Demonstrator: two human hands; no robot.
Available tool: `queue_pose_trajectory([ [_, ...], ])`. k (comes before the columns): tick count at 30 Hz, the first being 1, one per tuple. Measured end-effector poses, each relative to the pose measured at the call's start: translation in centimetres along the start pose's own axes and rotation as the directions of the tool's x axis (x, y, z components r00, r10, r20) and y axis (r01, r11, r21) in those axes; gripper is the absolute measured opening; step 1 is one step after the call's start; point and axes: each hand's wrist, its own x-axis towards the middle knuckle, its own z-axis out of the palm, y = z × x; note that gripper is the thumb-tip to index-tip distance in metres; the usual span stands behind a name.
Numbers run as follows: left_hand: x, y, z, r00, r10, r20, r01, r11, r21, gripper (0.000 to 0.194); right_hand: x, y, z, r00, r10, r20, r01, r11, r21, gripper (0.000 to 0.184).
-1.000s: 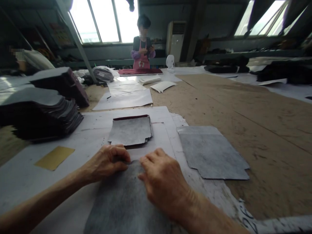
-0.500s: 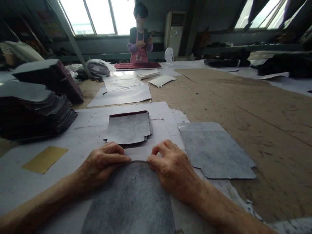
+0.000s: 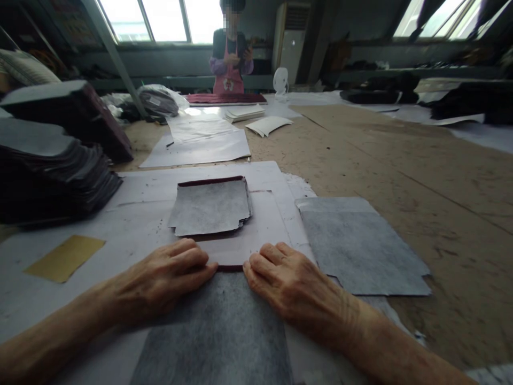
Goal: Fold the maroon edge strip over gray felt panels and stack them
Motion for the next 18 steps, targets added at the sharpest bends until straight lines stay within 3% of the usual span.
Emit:
queue_pose_trajectory([
  [4, 0.1, 0.1, -0.1, 0.999, 0.020, 0.040, -0.022, 0.998, 0.057, 0.030, -0.3, 0.2, -0.1, 1.000, -0.029, 0.008, 0.029, 0.999, -0.014, 0.030],
  [9, 0.1, 0.2, -0.1, 1.000, -0.002, 0.001, 0.002, 1.000, -0.007, 0.028, -1.0, 0.5, -0.3, 0.999, -0.035, 0.022, 0.035, 0.999, 0.017, 0.029],
  [18, 0.2, 0.4, -0.3, 1.000, -0.011, -0.027, 0.010, 1.000, -0.003, 0.027, -2.3, 0.6, 0.2, 0.988, 0.124, -0.087, -0.120, 0.991, 0.051, 0.027],
])
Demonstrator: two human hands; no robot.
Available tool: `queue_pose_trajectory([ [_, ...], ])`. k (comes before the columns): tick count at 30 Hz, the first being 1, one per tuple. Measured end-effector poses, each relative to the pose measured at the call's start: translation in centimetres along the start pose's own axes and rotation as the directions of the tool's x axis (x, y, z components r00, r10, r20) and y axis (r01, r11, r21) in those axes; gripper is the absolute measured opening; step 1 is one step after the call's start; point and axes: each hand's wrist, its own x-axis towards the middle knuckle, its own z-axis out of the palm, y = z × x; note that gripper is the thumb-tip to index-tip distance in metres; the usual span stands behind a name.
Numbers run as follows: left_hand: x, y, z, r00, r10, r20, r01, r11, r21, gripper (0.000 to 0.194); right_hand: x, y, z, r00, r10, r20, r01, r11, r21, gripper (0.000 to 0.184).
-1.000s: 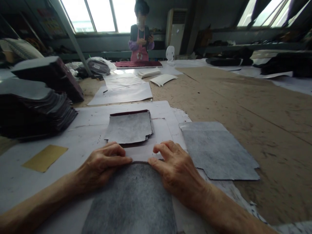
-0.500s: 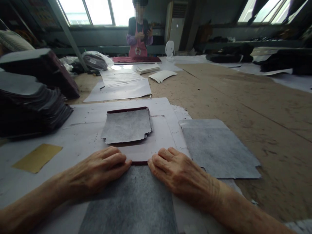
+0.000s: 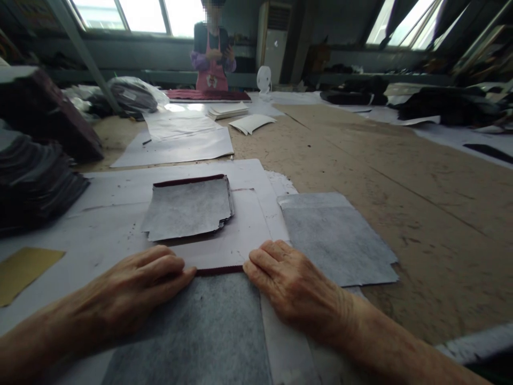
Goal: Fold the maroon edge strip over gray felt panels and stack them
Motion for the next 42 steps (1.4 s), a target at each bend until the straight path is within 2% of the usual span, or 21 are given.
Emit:
queue_pose_trajectory([
  [5, 0.0, 0.0, -0.1, 1.000, 0.013, -0.020, -0.013, 1.000, 0.002, 0.029, -0.1, -0.2, 0.0, 1.000, 0.016, 0.010, -0.016, 1.000, 0.024, 0.028],
  [11, 0.0, -0.1, 0.1, 0.999, 0.009, -0.037, -0.009, 1.000, 0.017, 0.030, -0.5, -0.2, 0.2, 0.996, 0.071, -0.054, -0.067, 0.995, 0.078, 0.027],
  [15, 0.0, -0.1, 0.1, 0.999, 0.017, -0.037, -0.016, 1.000, 0.010, 0.028, -0.8, 0.0, 0.4, 0.996, 0.080, -0.027, -0.076, 0.989, 0.127, 0.025],
  [18, 0.1, -0.1, 0.1, 0.999, 0.014, -0.034, -0.015, 1.000, -0.015, 0.028, -1.0, 0.2, 0.4, 0.981, 0.193, -0.036, -0.183, 0.965, 0.188, 0.025],
  [20, 0.1, -0.1, 0.2, 1.000, 0.012, -0.026, -0.012, 0.999, -0.032, 0.028, -0.8, 0.1, 0.2, 0.954, 0.289, -0.079, -0.268, 0.942, 0.204, 0.022],
  [22, 0.0, -0.1, 0.3, 1.000, 0.005, -0.020, -0.006, 0.999, -0.047, 0.029, -0.2, -0.3, 0.0, 0.933, 0.334, -0.136, -0.309, 0.934, 0.177, 0.022],
  [26, -0.1, -0.2, 0.5, 1.000, -0.007, -0.022, 0.006, 0.999, -0.045, 0.029, 1.9, -2.5, 0.3, 0.953, 0.226, -0.201, -0.217, 0.974, 0.066, 0.025],
  [30, -0.1, -0.2, 0.5, 1.000, 0.003, -0.028, -0.004, 0.999, -0.043, 0.027, 3.4, -4.8, 1.7, 0.979, 0.178, -0.096, -0.183, 0.982, -0.051, 0.031],
  [34, -0.3, -0.5, 0.4, 1.000, 0.000, -0.006, 0.000, 0.998, -0.059, 0.027, 3.4, -5.4, 2.2, 0.985, 0.161, -0.054, -0.167, 0.977, -0.130, 0.033],
  [37, -0.7, -0.9, 0.3, 0.997, -0.051, -0.053, 0.041, 0.985, -0.169, 0.029, 3.1, -5.1, 2.2, 0.983, 0.173, -0.068, -0.179, 0.978, -0.110, 0.033],
  [39, -1.0, -1.1, 0.2, 0.987, -0.121, -0.106, 0.084, 0.951, -0.299, 0.030, 3.0, -4.9, 2.1, 0.981, 0.180, -0.071, -0.187, 0.976, -0.111, 0.032],
  [42, -1.6, -1.4, 0.0, 0.965, -0.235, -0.113, 0.168, 0.890, -0.424, 0.026, 3.1, -4.8, 2.1, 0.984, 0.172, -0.055, -0.177, 0.975, -0.130, 0.033],
])
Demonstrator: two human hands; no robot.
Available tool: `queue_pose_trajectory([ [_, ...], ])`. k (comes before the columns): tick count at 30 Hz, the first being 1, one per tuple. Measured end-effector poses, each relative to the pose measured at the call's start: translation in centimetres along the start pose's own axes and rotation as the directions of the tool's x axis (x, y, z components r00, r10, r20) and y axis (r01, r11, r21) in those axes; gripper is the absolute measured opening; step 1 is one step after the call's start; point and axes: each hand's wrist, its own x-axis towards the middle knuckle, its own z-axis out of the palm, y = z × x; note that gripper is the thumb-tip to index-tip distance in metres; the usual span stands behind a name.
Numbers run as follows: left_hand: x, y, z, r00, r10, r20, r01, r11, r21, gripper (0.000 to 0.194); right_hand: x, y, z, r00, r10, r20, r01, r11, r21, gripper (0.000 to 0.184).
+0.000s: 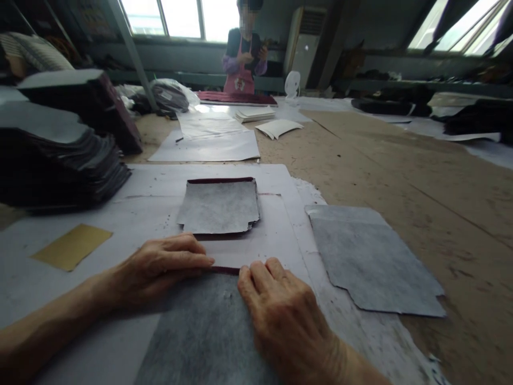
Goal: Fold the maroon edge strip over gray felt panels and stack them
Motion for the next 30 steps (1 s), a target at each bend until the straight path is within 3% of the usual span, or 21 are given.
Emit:
queue_pose_trajectory([
  [5, -0.7, -0.2, -0.5, 0.999, -0.031, -0.012, 0.032, 0.997, 0.071, 0.025, 0.4, -0.1, -0.2, 0.996, -0.040, 0.079, 0.044, 0.998, -0.050, 0.046],
  [13, -1.4, 0.1, 0.0, 0.991, 0.117, -0.061, -0.102, 0.973, 0.209, 0.030, 1.0, -0.4, -0.5, 0.981, -0.129, 0.144, 0.151, 0.977, -0.150, 0.055],
  [16, -1.4, 0.4, 0.4, 0.987, 0.158, -0.039, -0.142, 0.950, 0.277, 0.028, 1.7, -1.0, -0.7, 0.976, -0.154, 0.154, 0.184, 0.961, -0.206, 0.050],
  [19, -1.3, 0.5, 0.5, 0.987, 0.162, -0.022, -0.149, 0.946, 0.289, 0.029, 3.1, -1.9, -0.5, 0.985, -0.156, 0.078, 0.170, 0.959, -0.228, 0.036],
  [23, -1.3, 0.3, 0.5, 0.994, 0.095, -0.057, -0.080, 0.972, 0.219, 0.034, 4.4, -2.1, 0.7, 0.978, -0.207, 0.024, 0.205, 0.976, 0.068, 0.030],
  [27, -1.7, -0.4, -0.5, 0.998, 0.050, -0.040, -0.045, 0.994, 0.101, 0.033, 4.3, -1.0, 2.0, 0.967, -0.252, -0.036, 0.251, 0.916, 0.313, 0.030],
  [30, -2.2, 0.1, -1.6, 0.987, -0.010, -0.162, 0.012, 1.000, 0.012, 0.034, 4.0, -0.4, 2.4, 0.971, -0.235, -0.051, 0.236, 0.889, 0.392, 0.029],
])
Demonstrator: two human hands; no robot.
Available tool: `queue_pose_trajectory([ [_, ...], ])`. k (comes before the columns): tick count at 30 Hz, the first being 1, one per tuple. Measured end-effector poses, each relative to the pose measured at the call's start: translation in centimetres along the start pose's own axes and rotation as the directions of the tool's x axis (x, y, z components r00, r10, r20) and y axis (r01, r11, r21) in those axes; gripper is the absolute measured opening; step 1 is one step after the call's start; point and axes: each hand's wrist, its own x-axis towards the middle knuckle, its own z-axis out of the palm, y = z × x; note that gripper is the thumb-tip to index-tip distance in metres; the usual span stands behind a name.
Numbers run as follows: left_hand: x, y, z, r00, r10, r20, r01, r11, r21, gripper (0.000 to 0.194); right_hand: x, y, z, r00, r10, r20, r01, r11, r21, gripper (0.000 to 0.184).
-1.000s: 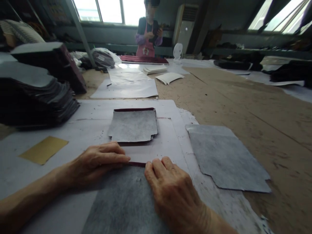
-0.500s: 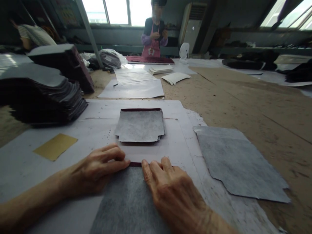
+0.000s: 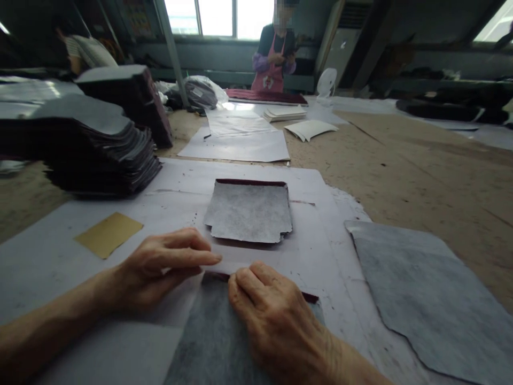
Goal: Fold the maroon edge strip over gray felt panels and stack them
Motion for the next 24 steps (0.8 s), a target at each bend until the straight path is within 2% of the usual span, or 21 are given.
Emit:
queue_pose_trajectory([
  [2, -0.5, 1.0, -0.2, 0.997, -0.054, -0.051, 0.055, 0.998, 0.029, 0.030, -0.1, 0.2, 0.0, 1.000, 0.018, 0.005, -0.019, 0.999, 0.033, 0.030],
  [6, -2.1, 3.6, 1.5, 0.994, -0.103, 0.030, 0.093, 0.968, 0.231, 0.026, 0.1, 0.3, 0.2, 0.997, 0.055, 0.060, -0.058, 0.998, 0.040, 0.039],
  [10, -3.3, 4.4, 3.4, 0.994, -0.023, -0.105, 0.063, 0.918, 0.392, 0.030, 0.3, 0.5, 0.3, 0.978, 0.111, 0.175, -0.118, 0.993, 0.028, 0.050],
  [13, -3.5, 4.2, 3.5, 0.994, -0.103, -0.030, 0.107, 0.906, 0.409, 0.030, 0.4, 0.5, 0.2, 0.964, 0.127, 0.233, -0.133, 0.991, 0.009, 0.054],
  [15, -3.5, 4.2, 3.3, 0.995, -0.092, -0.032, 0.097, 0.904, 0.416, 0.030, 0.6, 0.4, 0.2, 0.960, 0.132, 0.248, -0.134, 0.991, -0.012, 0.055],
  [17, -3.3, 4.4, 3.1, 0.996, -0.075, -0.042, 0.086, 0.903, 0.421, 0.030, 0.7, 0.3, 0.2, 0.959, 0.137, 0.247, -0.134, 0.991, -0.030, 0.054],
  [21, -3.2, 4.9, 2.8, 0.986, -0.162, 0.049, 0.127, 0.900, 0.418, 0.031, 1.1, 0.0, 0.4, 0.966, 0.130, 0.224, -0.121, 0.991, -0.052, 0.056],
  [24, -3.1, 4.8, 2.7, 0.987, -0.151, 0.048, 0.119, 0.907, 0.404, 0.030, 1.3, -0.2, 0.5, 0.962, 0.143, 0.233, -0.129, 0.989, -0.072, 0.059],
])
